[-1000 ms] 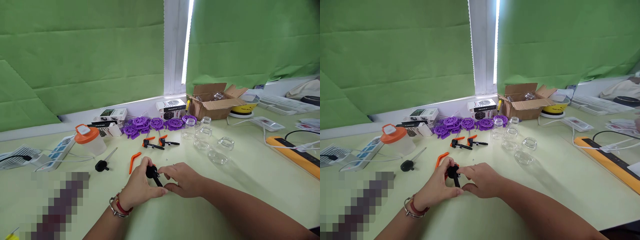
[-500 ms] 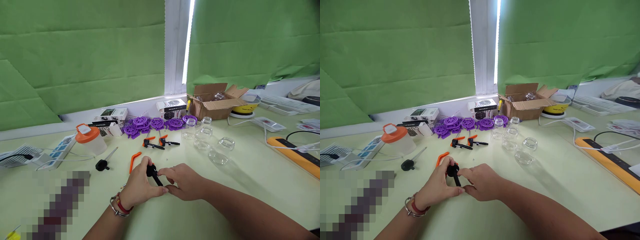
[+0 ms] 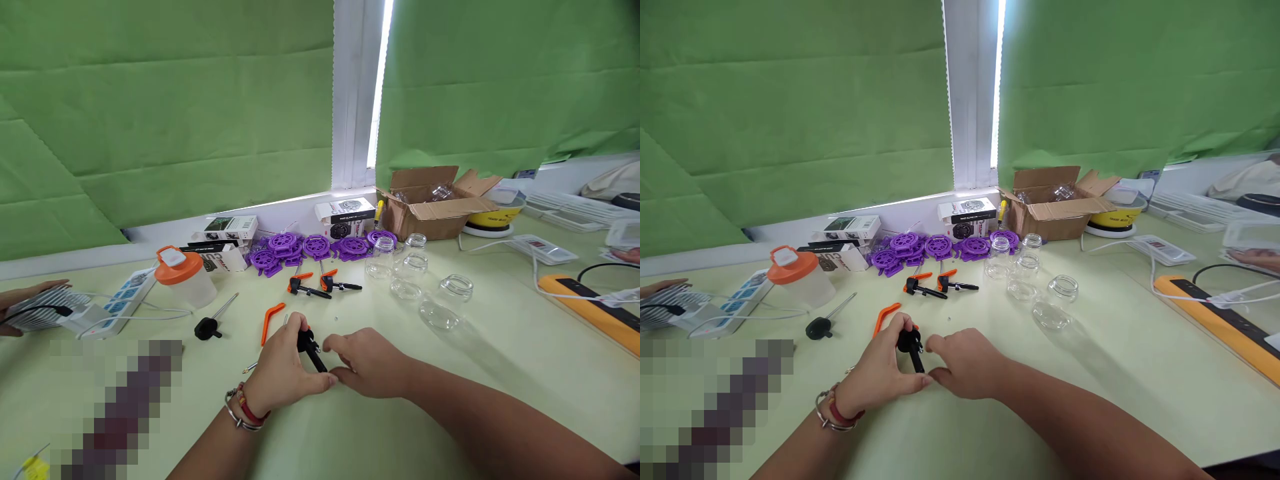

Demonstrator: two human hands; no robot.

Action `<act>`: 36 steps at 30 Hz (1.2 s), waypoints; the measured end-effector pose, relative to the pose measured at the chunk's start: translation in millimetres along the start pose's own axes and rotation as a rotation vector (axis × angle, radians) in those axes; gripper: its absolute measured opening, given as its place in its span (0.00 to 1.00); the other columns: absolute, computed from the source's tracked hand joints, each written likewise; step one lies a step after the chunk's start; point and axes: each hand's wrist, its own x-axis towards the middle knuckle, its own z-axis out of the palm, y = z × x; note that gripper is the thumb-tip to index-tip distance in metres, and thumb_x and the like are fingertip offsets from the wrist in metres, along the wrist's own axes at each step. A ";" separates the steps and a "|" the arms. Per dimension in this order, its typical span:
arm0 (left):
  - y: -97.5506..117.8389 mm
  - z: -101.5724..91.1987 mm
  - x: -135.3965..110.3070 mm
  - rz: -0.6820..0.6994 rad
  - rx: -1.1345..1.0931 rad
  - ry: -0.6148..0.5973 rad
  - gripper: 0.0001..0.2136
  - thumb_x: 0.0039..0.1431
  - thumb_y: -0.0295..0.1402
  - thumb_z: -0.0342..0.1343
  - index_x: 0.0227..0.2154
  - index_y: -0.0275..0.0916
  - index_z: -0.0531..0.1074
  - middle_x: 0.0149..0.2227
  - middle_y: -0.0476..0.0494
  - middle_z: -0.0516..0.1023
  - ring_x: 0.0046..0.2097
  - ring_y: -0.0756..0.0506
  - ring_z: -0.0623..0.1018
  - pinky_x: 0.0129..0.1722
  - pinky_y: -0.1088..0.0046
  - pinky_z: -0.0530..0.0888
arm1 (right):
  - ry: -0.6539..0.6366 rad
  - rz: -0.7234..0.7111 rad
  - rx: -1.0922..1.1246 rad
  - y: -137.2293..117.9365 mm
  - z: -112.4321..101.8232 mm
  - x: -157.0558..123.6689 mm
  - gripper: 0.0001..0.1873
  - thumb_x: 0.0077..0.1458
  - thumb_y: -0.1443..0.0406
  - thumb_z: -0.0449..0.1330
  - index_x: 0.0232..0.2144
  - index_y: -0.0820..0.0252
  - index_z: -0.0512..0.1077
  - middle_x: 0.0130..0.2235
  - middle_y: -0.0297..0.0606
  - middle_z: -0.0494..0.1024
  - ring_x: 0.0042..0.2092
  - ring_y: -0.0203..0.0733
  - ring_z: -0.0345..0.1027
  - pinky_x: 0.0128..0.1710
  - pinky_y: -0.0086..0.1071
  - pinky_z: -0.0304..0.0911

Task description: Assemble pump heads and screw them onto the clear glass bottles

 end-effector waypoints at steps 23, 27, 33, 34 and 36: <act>-0.7 3.6 2.4 -0.021 0.113 0.036 0.29 0.33 0.47 0.65 0.34 0.43 0.54 0.34 0.48 0.67 0.34 0.44 0.67 0.30 0.69 0.64 | -0.033 0.026 0.040 2.9 0.6 3.6 0.20 0.53 0.64 0.56 0.49 0.55 0.66 0.27 0.32 0.74 0.27 0.38 0.65 0.26 0.27 0.47; -1.6 4.8 3.3 -0.041 0.111 0.016 0.29 0.32 0.48 0.65 0.33 0.43 0.54 0.32 0.49 0.67 0.32 0.45 0.66 0.29 0.70 0.62 | -0.028 0.041 0.031 1.8 -1.2 2.7 0.19 0.52 0.65 0.56 0.48 0.54 0.66 0.27 0.31 0.73 0.28 0.38 0.64 0.26 0.28 0.47; -1.3 4.2 3.6 -0.041 0.140 0.027 0.28 0.34 0.47 0.64 0.33 0.43 0.54 0.33 0.48 0.67 0.33 0.45 0.67 0.29 0.70 0.63 | -0.041 0.062 0.074 0.4 -1.8 2.1 0.18 0.52 0.64 0.56 0.47 0.55 0.67 0.26 0.31 0.72 0.27 0.37 0.63 0.26 0.27 0.46; -1.2 4.3 3.5 -0.043 0.146 0.028 0.28 0.34 0.47 0.64 0.33 0.43 0.54 0.33 0.48 0.68 0.33 0.45 0.67 0.29 0.70 0.63 | -0.042 0.084 0.081 0.4 -1.7 2.1 0.17 0.52 0.64 0.56 0.47 0.55 0.68 0.25 0.31 0.72 0.27 0.37 0.63 0.26 0.27 0.46; -0.9 4.5 3.4 -0.042 0.163 0.033 0.28 0.34 0.47 0.64 0.33 0.43 0.54 0.33 0.48 0.68 0.33 0.45 0.67 0.29 0.70 0.64 | -0.036 0.075 0.117 0.7 -1.5 2.0 0.19 0.52 0.64 0.55 0.49 0.55 0.67 0.25 0.31 0.72 0.26 0.36 0.63 0.26 0.27 0.47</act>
